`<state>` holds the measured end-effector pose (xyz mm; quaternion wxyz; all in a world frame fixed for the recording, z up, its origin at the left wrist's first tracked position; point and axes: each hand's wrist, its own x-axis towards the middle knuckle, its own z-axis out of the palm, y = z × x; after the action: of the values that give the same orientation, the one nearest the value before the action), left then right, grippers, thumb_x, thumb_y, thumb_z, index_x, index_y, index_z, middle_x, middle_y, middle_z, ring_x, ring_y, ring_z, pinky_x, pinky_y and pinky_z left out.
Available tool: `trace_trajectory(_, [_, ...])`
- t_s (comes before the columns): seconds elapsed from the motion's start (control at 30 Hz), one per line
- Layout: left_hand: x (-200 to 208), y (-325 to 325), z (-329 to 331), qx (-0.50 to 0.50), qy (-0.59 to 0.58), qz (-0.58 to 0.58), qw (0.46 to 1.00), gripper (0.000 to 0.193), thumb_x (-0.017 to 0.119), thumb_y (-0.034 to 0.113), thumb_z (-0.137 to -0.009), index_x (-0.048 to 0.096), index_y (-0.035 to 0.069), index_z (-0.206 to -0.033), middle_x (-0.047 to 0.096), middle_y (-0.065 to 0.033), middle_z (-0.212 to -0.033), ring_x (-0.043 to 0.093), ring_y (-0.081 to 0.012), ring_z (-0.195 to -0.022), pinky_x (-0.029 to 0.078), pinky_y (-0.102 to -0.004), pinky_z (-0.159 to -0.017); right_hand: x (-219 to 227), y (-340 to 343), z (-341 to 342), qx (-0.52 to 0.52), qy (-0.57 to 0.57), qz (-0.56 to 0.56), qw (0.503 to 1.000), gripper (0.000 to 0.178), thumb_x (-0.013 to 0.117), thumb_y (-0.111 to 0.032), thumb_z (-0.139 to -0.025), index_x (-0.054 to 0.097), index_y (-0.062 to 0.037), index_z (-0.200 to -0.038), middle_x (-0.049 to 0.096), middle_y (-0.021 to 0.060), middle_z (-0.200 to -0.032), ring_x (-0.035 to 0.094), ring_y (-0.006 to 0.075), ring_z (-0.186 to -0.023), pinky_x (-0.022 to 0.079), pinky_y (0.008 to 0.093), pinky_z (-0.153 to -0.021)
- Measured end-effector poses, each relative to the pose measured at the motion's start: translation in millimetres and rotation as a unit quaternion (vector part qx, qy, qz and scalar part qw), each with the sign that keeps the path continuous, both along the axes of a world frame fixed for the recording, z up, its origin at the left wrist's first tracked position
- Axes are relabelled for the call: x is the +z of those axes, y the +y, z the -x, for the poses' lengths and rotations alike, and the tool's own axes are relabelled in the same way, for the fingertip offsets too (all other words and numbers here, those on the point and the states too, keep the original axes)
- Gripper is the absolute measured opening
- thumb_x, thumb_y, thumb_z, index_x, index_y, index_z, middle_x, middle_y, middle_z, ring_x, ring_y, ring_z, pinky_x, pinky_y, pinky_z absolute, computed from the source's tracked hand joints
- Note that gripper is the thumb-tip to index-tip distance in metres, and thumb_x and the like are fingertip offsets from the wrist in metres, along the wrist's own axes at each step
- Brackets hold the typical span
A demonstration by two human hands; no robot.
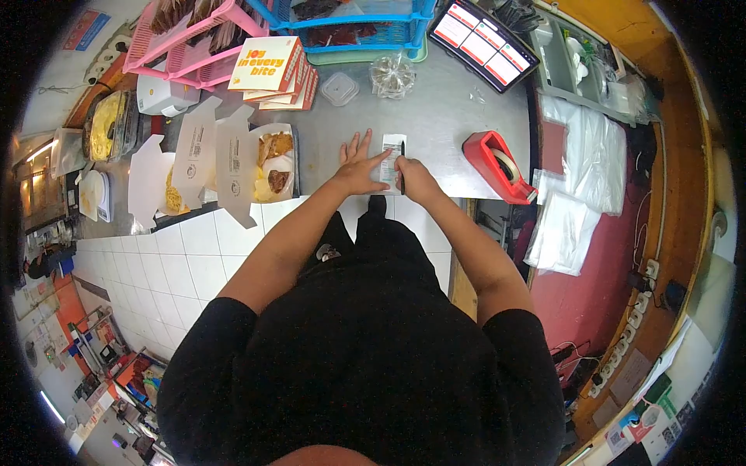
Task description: Cutting chicken katsu, plating rice and egg, and packing them into delivery boxes.
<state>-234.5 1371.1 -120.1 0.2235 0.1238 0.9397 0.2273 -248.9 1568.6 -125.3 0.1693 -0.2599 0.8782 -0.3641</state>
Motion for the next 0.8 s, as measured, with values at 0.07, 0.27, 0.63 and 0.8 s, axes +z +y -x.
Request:
trace_trajectory(0.07, [-1.1, -0.9, -0.1, -0.003, 0.003, 0.007, 1.000, 0.088, 0.074, 0.054, -0.059, 0.038, 0.038, -0.137, -0.006, -0.0182, -0.151, -0.007, -0.0399, -0.138, 0.000, -0.0575, -0.107, 7.1, -1.4, -3.4, -0.013, -0.034, 0.011, 0.999, 0.027, 0.063, 0.003, -0.067, 0.046, -0.0017, -0.087, 0.054, 0.0132, -0.072, 0.055, 0.0274, -0.065, 0.046, 0.0352, -0.060])
trace_trajectory(0.27, [-1.5, -0.8, -0.9, -0.006, 0.010, 0.007, 1.000, 0.088, 0.074, 0.054, -0.059, 0.038, 0.038, -0.137, -0.006, -0.0195, -0.151, -0.005, -0.0423, -0.138, 0.002, -0.0581, -0.107, 18.7, 1.7, -8.4, -0.059, 0.002, 0.035, 0.998, 0.024, 0.061, 0.002, -0.069, 0.046, -0.0018, -0.088, 0.055, 0.0162, -0.075, 0.057, 0.0315, -0.070, 0.045, 0.0381, -0.063])
trace_trajectory(0.63, [-1.7, 0.6, 0.8, -0.011, 0.018, 0.013, 1.000, 0.088, 0.074, 0.055, -0.058, 0.038, 0.037, -0.137, -0.005, -0.0216, -0.150, -0.003, -0.0434, -0.137, 0.003, -0.0584, -0.106, 3.3, -3.6, -9.9, -0.088, -0.048, 0.035, 0.994, 0.026, 0.064, 0.001, -0.069, 0.046, -0.0033, -0.088, 0.056, 0.0114, -0.069, 0.058, 0.0253, -0.063, 0.046, 0.0355, -0.058])
trace_trajectory(0.8, [-2.9, -1.0, 0.0, -0.007, 0.012, 0.008, 1.000, 0.087, 0.074, 0.052, -0.059, 0.038, 0.037, -0.137, -0.004, -0.0212, -0.151, -0.005, -0.0424, -0.138, 0.002, -0.0575, -0.107, 36.9, 19.5, -36.3, -0.060, -0.122, 0.072, 0.988, 0.022, 0.065, -0.002, -0.072, 0.046, -0.0033, -0.084, 0.054, 0.0095, -0.066, 0.056, 0.0200, -0.060, 0.046, 0.0332, -0.056])
